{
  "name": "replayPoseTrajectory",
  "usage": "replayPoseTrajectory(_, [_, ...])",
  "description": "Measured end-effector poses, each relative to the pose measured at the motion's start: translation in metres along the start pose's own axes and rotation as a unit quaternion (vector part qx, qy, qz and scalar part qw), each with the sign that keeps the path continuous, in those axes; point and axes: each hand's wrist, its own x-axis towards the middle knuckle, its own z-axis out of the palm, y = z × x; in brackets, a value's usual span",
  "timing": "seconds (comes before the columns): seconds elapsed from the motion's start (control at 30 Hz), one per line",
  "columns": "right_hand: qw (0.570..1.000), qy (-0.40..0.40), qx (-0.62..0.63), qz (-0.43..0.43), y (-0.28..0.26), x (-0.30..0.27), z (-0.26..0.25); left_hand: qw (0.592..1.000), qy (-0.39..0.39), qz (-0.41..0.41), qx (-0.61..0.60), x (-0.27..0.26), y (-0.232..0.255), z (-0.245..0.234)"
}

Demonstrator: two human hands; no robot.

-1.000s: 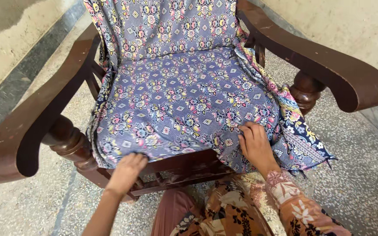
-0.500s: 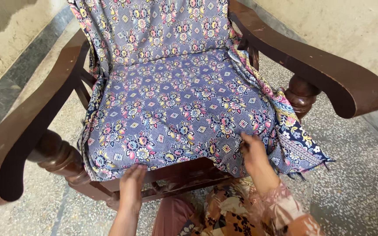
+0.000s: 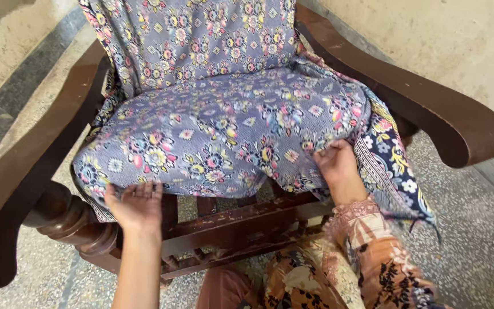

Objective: The person unfolds a floral-patterned cloth and drapes it over a wooden armchair. They smooth the fabric over the seat and backrest, tucking the edges underneath the chair to secure the cover in place.

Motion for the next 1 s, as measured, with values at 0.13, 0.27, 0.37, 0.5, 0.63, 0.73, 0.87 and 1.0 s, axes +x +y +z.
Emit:
replayPoseTrajectory(0.13, [0.983,0.042,-0.123,-0.126,0.020,0.016,-0.005,0.991,-0.084,0.099,-0.042,0.022,-0.007,0.011])
replayPoseTrajectory(0.27, [0.988,0.021,-0.017,-0.152,0.044,0.014,0.028,0.988,-0.055,0.104,-0.101,0.055,-0.002,-0.009])
replayPoseTrajectory(0.37, [0.993,-0.011,0.030,-0.112,0.053,0.032,0.073,0.965,-0.157,0.083,-0.194,0.084,0.000,-0.022])
replayPoseTrajectory(0.5, [0.996,-0.056,0.062,-0.040,0.062,0.059,0.106,0.949,-0.262,0.066,-0.165,0.110,0.009,-0.030])
replayPoseTrajectory(0.63, [0.996,-0.050,0.079,-0.010,0.076,0.078,0.105,0.970,-0.235,0.010,-0.060,0.123,0.025,-0.021])
replayPoseTrajectory(0.73, [0.995,-0.036,0.090,0.008,0.093,0.085,0.093,0.966,-0.255,-0.047,-0.014,0.131,0.022,-0.012])
replayPoseTrajectory(0.87, [0.994,-0.022,0.100,0.020,0.109,0.087,0.076,0.961,-0.265,-0.074,0.009,0.139,0.016,-0.010])
replayPoseTrajectory(1.0, [0.993,-0.017,0.112,0.019,0.103,0.094,0.075,0.961,-0.267,-0.071,0.022,0.151,0.020,-0.002])
